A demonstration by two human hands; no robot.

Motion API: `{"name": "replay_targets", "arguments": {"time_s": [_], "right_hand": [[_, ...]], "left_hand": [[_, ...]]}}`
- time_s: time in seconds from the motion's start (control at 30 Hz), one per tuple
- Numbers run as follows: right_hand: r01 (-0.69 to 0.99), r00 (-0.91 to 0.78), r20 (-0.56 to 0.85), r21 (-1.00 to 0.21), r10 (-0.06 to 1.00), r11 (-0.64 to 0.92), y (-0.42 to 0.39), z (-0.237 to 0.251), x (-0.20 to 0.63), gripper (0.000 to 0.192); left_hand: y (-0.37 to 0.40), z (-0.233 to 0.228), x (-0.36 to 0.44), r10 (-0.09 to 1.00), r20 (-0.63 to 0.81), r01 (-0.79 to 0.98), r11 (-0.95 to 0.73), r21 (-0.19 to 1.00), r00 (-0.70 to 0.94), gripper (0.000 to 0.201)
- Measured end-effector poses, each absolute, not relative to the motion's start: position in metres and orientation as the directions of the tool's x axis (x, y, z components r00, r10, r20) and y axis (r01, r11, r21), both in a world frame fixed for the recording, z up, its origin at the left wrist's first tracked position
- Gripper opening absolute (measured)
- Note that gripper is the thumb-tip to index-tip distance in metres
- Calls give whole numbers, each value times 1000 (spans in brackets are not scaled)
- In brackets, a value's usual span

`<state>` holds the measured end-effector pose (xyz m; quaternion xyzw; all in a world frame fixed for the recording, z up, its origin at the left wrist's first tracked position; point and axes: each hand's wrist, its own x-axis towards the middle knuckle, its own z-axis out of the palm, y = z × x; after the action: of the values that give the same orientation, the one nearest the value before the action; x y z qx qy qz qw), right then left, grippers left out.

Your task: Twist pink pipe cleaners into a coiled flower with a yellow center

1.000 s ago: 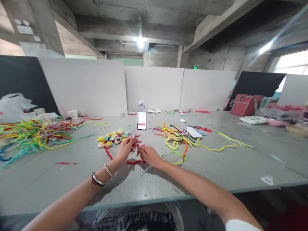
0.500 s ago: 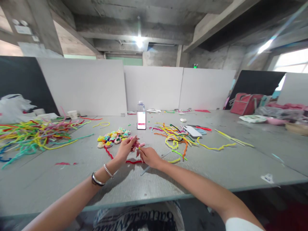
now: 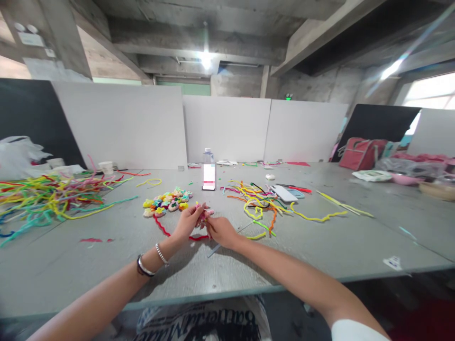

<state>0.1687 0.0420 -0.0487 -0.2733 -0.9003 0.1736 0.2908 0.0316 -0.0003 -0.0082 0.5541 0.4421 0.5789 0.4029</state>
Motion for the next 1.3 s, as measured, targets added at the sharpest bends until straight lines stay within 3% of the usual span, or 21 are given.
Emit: {"name": "replay_targets", "arguments": {"time_s": [0.13, 0.23, 0.37, 0.47, 0.67, 0.8, 0.97, 1.3], "right_hand": [[387, -662, 435, -498, 610, 776, 44, -48, 166, 21], [169, -656, 435, -711, 617, 682, 48, -44, 165, 19], [-99, -612, 362, -917, 703, 386, 55, -37, 167, 32], [-122, -597, 274, -960, 754, 252, 59, -36, 169, 34], [-89, -636, 172, -985, 752, 150, 62, -46, 165, 33], [-106, -583, 210, -977, 785, 183, 61, -43, 165, 33], [-96, -547, 285, -955, 787, 279, 58, -37, 168, 33], [1, -492, 420, -876, 763, 483, 54, -31, 168, 28]], "left_hand": [[1, -10, 33, 959, 274, -13, -276, 961, -68, 48], [2, -10, 31, 953, 274, -44, -281, 959, -128, 49], [2, -9, 27, 938, 293, 24, -294, 955, -184, 50], [2, -11, 26, 945, 294, 118, -279, 953, -141, 46], [12, -21, 24, 928, 349, 223, -315, 923, -134, 41], [17, -26, 21, 919, 380, 372, -316, 873, -111, 37], [9, -27, 23, 924, 376, 605, -338, 721, 69, 29], [7, -33, 25, 921, 382, 662, -331, 672, 74, 24]]}}
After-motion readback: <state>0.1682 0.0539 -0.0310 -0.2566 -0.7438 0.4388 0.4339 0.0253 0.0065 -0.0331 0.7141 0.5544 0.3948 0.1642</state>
